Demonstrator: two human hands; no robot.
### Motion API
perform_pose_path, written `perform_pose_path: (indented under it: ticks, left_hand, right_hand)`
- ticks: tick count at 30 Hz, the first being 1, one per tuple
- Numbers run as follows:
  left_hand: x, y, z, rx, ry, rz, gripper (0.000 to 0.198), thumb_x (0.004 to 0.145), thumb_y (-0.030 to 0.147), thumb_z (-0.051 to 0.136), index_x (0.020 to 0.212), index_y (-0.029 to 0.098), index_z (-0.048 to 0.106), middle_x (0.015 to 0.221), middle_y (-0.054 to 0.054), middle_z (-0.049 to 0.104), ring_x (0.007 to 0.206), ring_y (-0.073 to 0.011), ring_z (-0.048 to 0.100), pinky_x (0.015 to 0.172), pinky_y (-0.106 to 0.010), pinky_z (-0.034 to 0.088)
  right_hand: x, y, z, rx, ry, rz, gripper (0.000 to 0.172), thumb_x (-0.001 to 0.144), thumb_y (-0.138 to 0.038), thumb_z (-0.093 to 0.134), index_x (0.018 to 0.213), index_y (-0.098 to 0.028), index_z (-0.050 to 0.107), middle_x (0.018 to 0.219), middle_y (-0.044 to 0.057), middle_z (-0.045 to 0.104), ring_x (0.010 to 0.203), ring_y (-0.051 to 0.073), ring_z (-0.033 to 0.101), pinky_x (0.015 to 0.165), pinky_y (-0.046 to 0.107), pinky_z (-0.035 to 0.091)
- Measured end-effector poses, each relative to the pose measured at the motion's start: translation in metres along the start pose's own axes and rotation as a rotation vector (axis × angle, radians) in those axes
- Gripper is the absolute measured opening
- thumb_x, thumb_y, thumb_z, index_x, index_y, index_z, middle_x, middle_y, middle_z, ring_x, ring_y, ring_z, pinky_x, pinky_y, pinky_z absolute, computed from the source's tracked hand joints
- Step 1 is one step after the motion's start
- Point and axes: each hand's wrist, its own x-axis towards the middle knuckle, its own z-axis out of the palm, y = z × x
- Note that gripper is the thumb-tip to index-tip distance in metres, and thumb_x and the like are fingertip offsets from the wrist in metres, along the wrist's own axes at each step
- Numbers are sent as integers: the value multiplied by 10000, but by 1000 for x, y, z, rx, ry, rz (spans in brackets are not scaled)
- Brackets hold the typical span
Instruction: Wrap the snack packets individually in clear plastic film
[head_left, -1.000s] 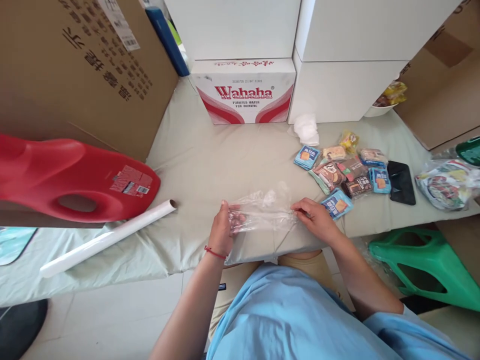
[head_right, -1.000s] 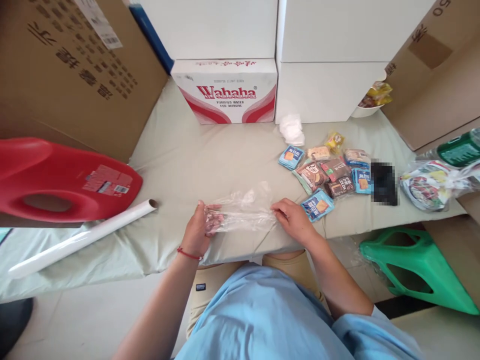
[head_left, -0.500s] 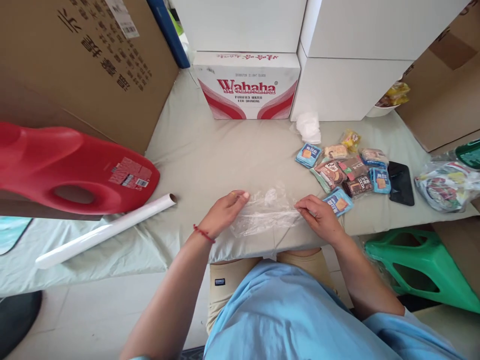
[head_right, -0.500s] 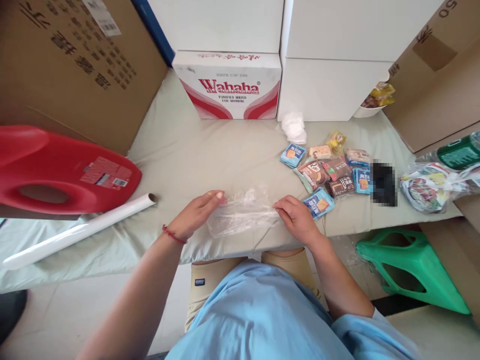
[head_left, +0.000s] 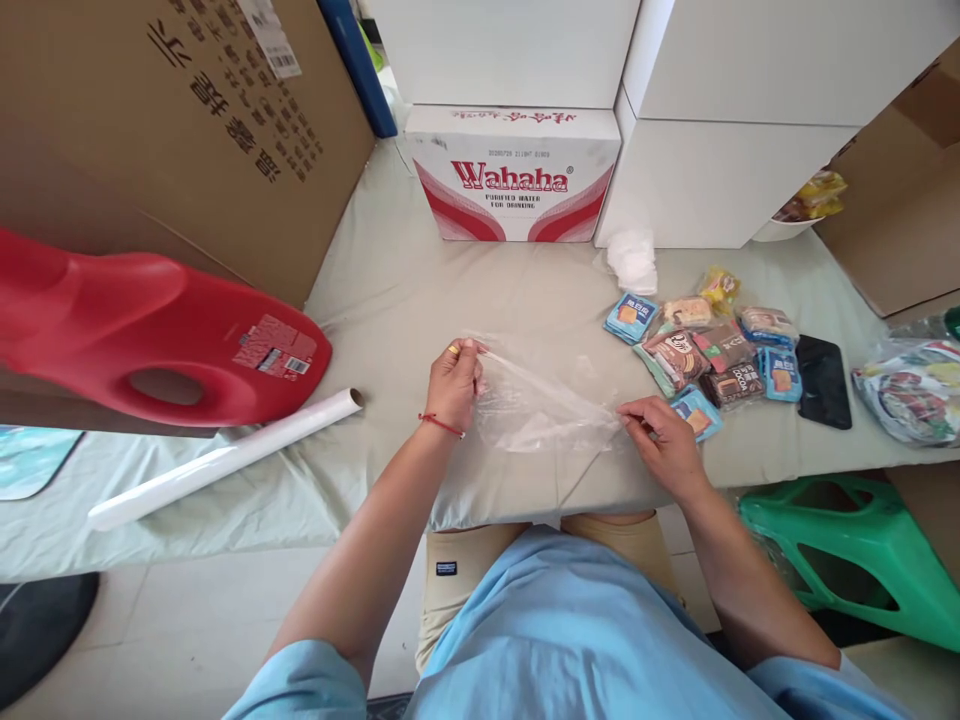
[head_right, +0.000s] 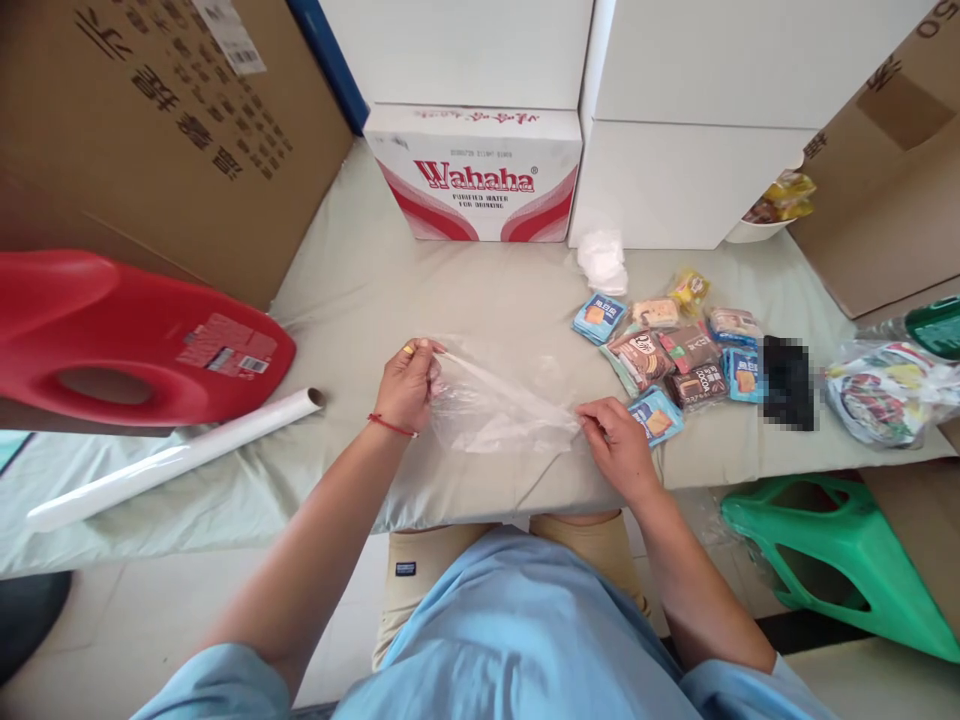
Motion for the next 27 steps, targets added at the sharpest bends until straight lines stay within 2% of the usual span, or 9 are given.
perform_pose_path:
  ticks: [2, 5, 8, 12, 17, 21, 23, 25, 27]
  left_hand:
    - [5, 6, 0, -76, 1, -102, 579, 830, 785, 650, 971, 229, 569, 617, 55, 561, 471, -98, 514, 462, -222, 372]
    - [0, 11, -3, -224, -82, -237, 684, 833, 861, 566, 1069, 220, 533, 917, -93, 760, 799, -194, 753, 673, -277, 560]
    - [-24, 6, -10, -390, -167, -293, 691, 819, 835, 627, 1063, 192, 570, 1135, -179, 769, 1093, -248, 757, 903, -340, 597]
    - [-61, -12, -14, -574, -173, -334, 652, 759, 749, 770, 1018, 159, 665, 1218, -182, 756, 1298, -295, 676, 1062, -411, 565]
    - [-85, -28, -9, -239, -173, -362, 470, 604, 410, 987, 897, 144, 733, 1131, -148, 787, 1169, -277, 723, 1005, -373, 561]
    - [-92, -17, -1, -79, -185, -188, 483, 699, 543, 918, 887, 201, 633, 938, -42, 787, 917, -218, 771, 886, -355, 579]
    - [-97, -2, 4, -23, -286, -98, 486, 772, 618, 841, 918, 220, 603, 862, -9, 761, 800, -200, 765, 845, -366, 590]
    - [-102, 14, 11, 78, -432, -39, 483, 812, 655, 789, 911, 217, 612, 840, -14, 744, 750, -200, 754, 805, -367, 590]
    - [-107, 27, 19, 165, -573, -7, 495, 833, 692, 744, 883, 212, 635, 836, -30, 735, 742, -209, 748, 776, -361, 580]
  right_hand:
    - [2, -1, 2, 36, -50, 35, 168, 1007, -300, 596, 1030, -228, 746, 945, 65, 731, 885, 209, 697, 792, 347, 567]
    - [10, -2, 3, 109, -38, 116, 194, 1004, -354, 607, 1029, -226, 751, 949, 70, 722, 811, 198, 686, 718, 334, 563]
    - [18, -4, 5, 221, 32, 194, 226, 991, -411, 627, 1042, -227, 748, 974, 77, 712, 728, 184, 667, 665, 335, 564]
    - [21, -11, 15, 391, 110, 300, 238, 961, -445, 664, 1048, -232, 724, 877, 60, 708, 711, 201, 671, 689, 360, 573]
    - [12, -11, 23, 497, 99, 366, 264, 929, -458, 692, 1047, -222, 708, 781, 30, 699, 685, 196, 658, 671, 341, 559]
    - [10, -7, -4, 270, -219, 165, 260, 950, -460, 657, 974, -223, 761, 900, 72, 744, 827, 235, 710, 787, 402, 585]
    - [17, -14, -27, 90, -184, 20, 256, 963, -462, 658, 1005, -243, 783, 1099, 107, 743, 1058, 290, 712, 970, 489, 557]
    - [27, -31, -49, -14, -83, -95, 334, 950, -494, 699, 1194, -274, 761, 1317, 124, 681, 1289, 335, 627, 1131, 549, 465]
    - [39, -52, -60, -1, -178, -222, 657, 855, -561, 807, 1435, -301, 641, 1482, 129, 594, 1450, 366, 501, 1213, 561, 396]
